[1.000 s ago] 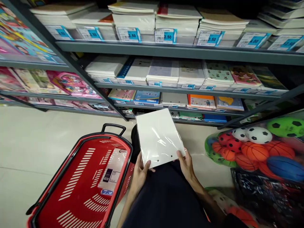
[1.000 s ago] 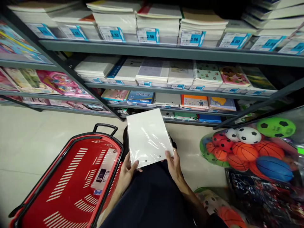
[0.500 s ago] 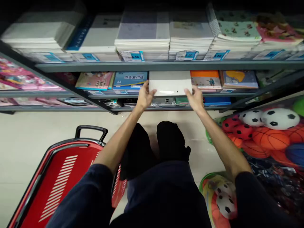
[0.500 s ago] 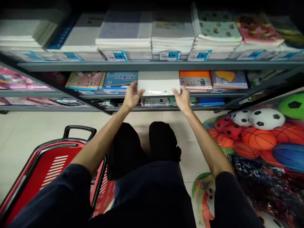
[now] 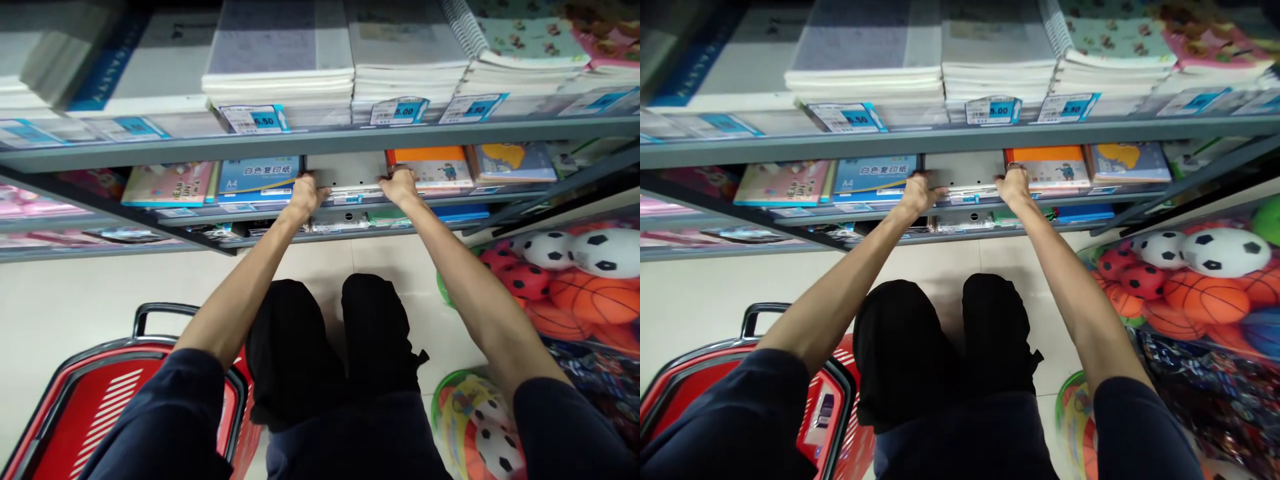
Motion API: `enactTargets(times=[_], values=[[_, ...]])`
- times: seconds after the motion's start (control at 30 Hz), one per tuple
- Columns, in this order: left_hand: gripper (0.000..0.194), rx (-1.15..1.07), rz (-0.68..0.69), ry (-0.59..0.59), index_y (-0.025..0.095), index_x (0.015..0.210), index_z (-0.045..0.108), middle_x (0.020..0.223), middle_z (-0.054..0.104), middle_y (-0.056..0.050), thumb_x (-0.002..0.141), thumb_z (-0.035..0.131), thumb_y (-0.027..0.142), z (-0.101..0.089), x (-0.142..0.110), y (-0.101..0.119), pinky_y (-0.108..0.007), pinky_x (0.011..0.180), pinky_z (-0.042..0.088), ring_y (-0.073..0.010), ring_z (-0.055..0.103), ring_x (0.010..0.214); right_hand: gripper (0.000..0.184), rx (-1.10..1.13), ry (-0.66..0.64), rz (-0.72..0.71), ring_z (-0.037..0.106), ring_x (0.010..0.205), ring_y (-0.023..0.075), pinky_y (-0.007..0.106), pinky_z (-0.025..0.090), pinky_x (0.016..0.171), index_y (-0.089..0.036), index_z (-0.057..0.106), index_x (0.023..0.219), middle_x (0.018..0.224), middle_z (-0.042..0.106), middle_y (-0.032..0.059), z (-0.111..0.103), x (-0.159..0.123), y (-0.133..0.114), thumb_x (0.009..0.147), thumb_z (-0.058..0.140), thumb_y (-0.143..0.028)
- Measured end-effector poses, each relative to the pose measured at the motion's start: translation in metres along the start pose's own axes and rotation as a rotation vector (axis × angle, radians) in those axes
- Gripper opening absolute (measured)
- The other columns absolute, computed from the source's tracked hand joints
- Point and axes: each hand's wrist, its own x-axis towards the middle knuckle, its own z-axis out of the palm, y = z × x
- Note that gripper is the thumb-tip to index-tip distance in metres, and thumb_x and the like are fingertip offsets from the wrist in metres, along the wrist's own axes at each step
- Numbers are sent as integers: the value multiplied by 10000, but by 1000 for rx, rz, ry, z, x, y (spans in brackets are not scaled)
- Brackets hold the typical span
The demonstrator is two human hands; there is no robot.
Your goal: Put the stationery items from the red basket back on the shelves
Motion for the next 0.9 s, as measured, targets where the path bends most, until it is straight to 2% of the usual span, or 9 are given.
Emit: enactTargets(times=[0.1, 0.17, 0.33, 0.43, 0.5, 0.57, 0.67, 0.77, 0.9], values=[[762, 76, -56, -87, -1, 1194, 707, 1173, 729, -293, 847, 825, 667, -10, -1, 3, -540, 1135, 527, -429, 692, 1195, 264, -44, -37, 56, 709, 1199, 391, 594, 494, 1157, -126, 736, 1057, 1104, 737, 179, -2, -5, -6, 860, 781, -297], [726, 137, -17, -135, -4, 1154, 723, 1131, 734, -291, 882, 786, 666, -15, -7, 1, -538, 1116, 537, -434, 697, 1180, 279, -44, -32, 51, 708, 1192, 372, 575, 497, 1166, -118, 739, 1077, 1099, 744, 165, -2, -8, -9, 849, 798, -269], [666, 172, 169, -37, 27, 1191, 715, 1161, 714, -283, 1038, 533, 648, -18, -26, 0, -617, 1163, 469, -436, 660, 1214, 324, -59, -25, 48, 712, 1148, 335, 534, 530, 1139, -79, 740, 1130, 1077, 751, 151, -5, -17, -16, 867, 800, -259], [611, 205, 201, -28, 14, 1177, 719, 1288, 657, -317, 1054, 527, 580, -23, -30, 13, -634, 1243, 374, -455, 555, 1361, 339, -128, -38, 38, 695, 1176, 352, 513, 519, 1147, -39, 733, 1168, 1104, 734, 195, -12, -31, -25, 925, 759, -274], [507, 196, 195, -40, 36, 1161, 738, 1334, 641, -297, 1067, 538, 493, -30, -33, 24, -591, 1254, 370, -424, 541, 1372, 354, -146, 7, -46, 637, 1278, 373, 536, 468, 1194, -55, 719, 1227, 1218, 702, 226, -18, -45, -32, 971, 703, -298], [413, 159, 205, -79, 83, 1139, 762, 1276, 676, -241, 1092, 492, 391, -36, -39, 32, -525, 1215, 429, -356, 601, 1270, 349, -133, 36, -207, 589, 1345, 355, 527, 432, 1227, -110, 704, 1295, 1326, 661, 211, -22, -62, -37, 1019, 612, -304], [365, 144, 240, -77, 116, 1144, 771, 1239, 687, -188, 1091, 454, 288, -41, -53, 37, -460, 1126, 505, -302, 618, 1176, 309, -93, -52, -430, 642, 1243, 293, 464, 481, 1179, -193, 732, 1262, 1279, 676, 139, -21, -81, -41, 1043, 535, -287], [302, 105, 310, -29, 133, 1183, 765, 1241, 675, -152, 1065, 515, 256, -35, -64, 39, -429, 1093, 522, -290, 602, 1184, 234, -77, -152, -480, 667, 1161, 268, 433, 519, 1127, -231, 753, 1174, 1231, 690, 93, -16, -88, -40, 1010, 593, -280], [199, 32, 375, -71, 155, 1075, 742, 1159, 681, -138, 1054, 551, 206, -20, -65, 39, -454, 1063, 534, -297, 614, 1149, 205, -69, -210, -455, 658, 1172, 256, 424, 511, 1138, -256, 745, 1148, 1269, 686, 75, -12, -87, -37, 1037, 573, -268]])
